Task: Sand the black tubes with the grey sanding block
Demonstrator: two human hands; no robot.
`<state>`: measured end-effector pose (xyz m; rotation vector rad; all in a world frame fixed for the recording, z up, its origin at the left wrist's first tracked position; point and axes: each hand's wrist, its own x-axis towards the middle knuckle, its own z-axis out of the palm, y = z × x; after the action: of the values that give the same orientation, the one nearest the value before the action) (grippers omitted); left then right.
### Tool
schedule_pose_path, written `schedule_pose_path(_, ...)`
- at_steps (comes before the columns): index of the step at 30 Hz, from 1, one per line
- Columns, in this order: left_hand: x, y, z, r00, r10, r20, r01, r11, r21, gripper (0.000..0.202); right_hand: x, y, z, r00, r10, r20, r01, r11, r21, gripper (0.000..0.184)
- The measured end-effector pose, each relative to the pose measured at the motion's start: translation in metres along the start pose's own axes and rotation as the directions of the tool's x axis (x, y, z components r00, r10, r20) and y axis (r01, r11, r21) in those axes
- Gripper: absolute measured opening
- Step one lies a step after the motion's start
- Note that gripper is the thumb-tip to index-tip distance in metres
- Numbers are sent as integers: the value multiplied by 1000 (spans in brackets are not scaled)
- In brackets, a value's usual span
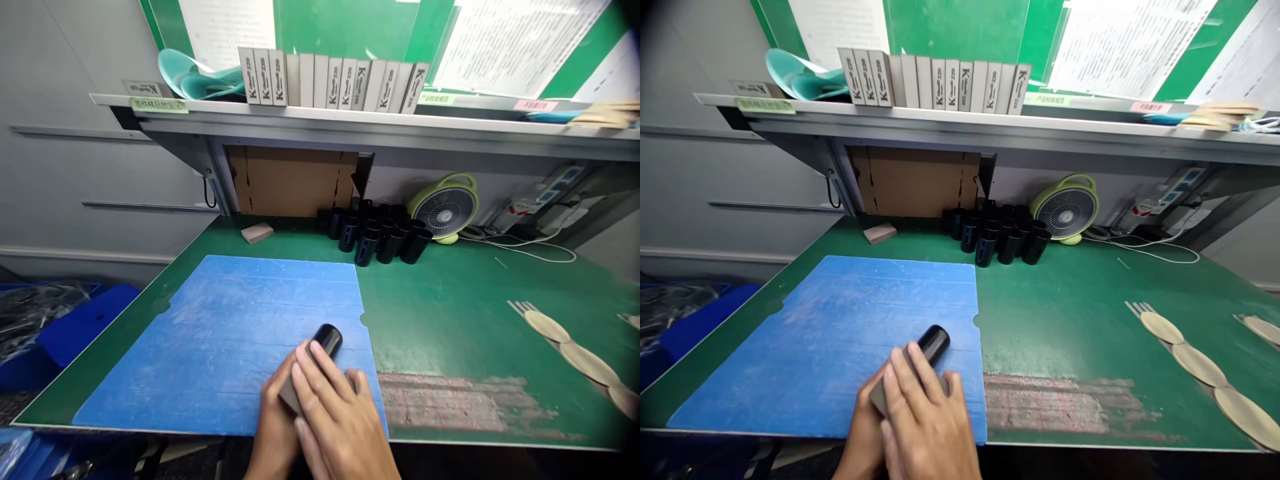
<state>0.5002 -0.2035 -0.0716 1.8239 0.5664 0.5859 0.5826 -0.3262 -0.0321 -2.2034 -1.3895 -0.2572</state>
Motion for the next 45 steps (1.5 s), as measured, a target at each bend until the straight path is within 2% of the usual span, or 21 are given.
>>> schedule_pose_path(1,0,0,0,1000,-2,10,2,1000,5,44,2,9,0,1000,20,4,-20,998,60,59)
schedule_pose_path(2,1,1,0,1000,-2,13,2,1000,26,47,6,21,0,994,106,-16,-103,987,121,55)
schedule_pose_path(3,1,2,-1,1000,-3,2,3,998,59,51,10,37,-2,972,231,-47,-219,959,183,49)
schedule_pose_path(5,2,7,-2,1000,-18,-23,20,993,115,58,19,73,-10,917,384,-106,-350,904,246,45)
schedule_pose_path(8,3,14,-4,998,-62,-18,64,987,147,54,18,111,-25,853,478,-209,-388,849,359,51)
schedule_pose_path(10,3,18,-6,998,-64,1,63,982,178,52,8,115,-30,797,558,-229,-403,775,487,54)
schedule_pose_path(12,4,19,-6,999,-32,4,30,973,230,52,-6,101,-29,776,595,-209,-417,733,537,52)
schedule_pose_path(14,5,15,-6,1000,6,-5,-4,958,288,58,-17,74,-24,813,548,-195,-430,792,434,50)
schedule_pose_path(15,5,11,-6,1000,17,-4,-15,952,304,62,-21,57,-21,856,483,-186,-403,848,345,50)
schedule_pose_path(17,4,3,-5,1000,13,14,-16,959,284,59,-24,27,-14,957,251,-145,-227,960,166,56)
schedule_pose_path(19,2,-5,-4,999,-10,34,2,972,237,51,-21,8,-8,997,6,-73,-2,998,56,61)
schedule_pose_path(20,1,-8,-3,999,-22,33,14,974,225,50,-19,4,-7,997,-38,-60,40,999,24,61)
schedule_pose_path(23,-1,-11,-1,999,-43,4,41,971,234,59,-11,9,-6,995,60,-81,-64,997,-45,56)
schedule_pose_path(24,-1,-11,-1,999,-47,-3,47,973,226,59,-10,12,-7,996,44,-74,-48,997,-54,56)
schedule_pose_path(27,0,-10,-1,998,-68,0,67,981,182,55,-12,17,-12,993,-117,-6,116,992,-48,56)
schedule_pose_path(30,0,-12,-2,998,-69,13,66,986,156,58,-15,16,-14,994,-102,-28,101,994,-44,56)
schedule_pose_path(33,-1,-15,-2,999,-42,15,40,991,125,52,-16,15,-17,980,-201,4,201,980,-4,55)
schedule_pose_path(36,-2,-18,-2,998,-54,16,51,987,153,56,-16,17,-20,990,-143,7,143,990,6,54)
schedule_pose_path(39,-2,-21,-3,999,-39,13,36,989,144,53,-16,20,-22,975,-219,21,219,975,23,55)
schedule_pose_path(42,-2,-24,-3,999,-50,13,47,985,169,58,-17,21,-20,988,-151,19,152,988,-14,55)
schedule_pose_path(45,-1,-25,-4,998,-60,30,56,992,113,53,-20,23,-16,967,-255,-4,255,967,-13,57)
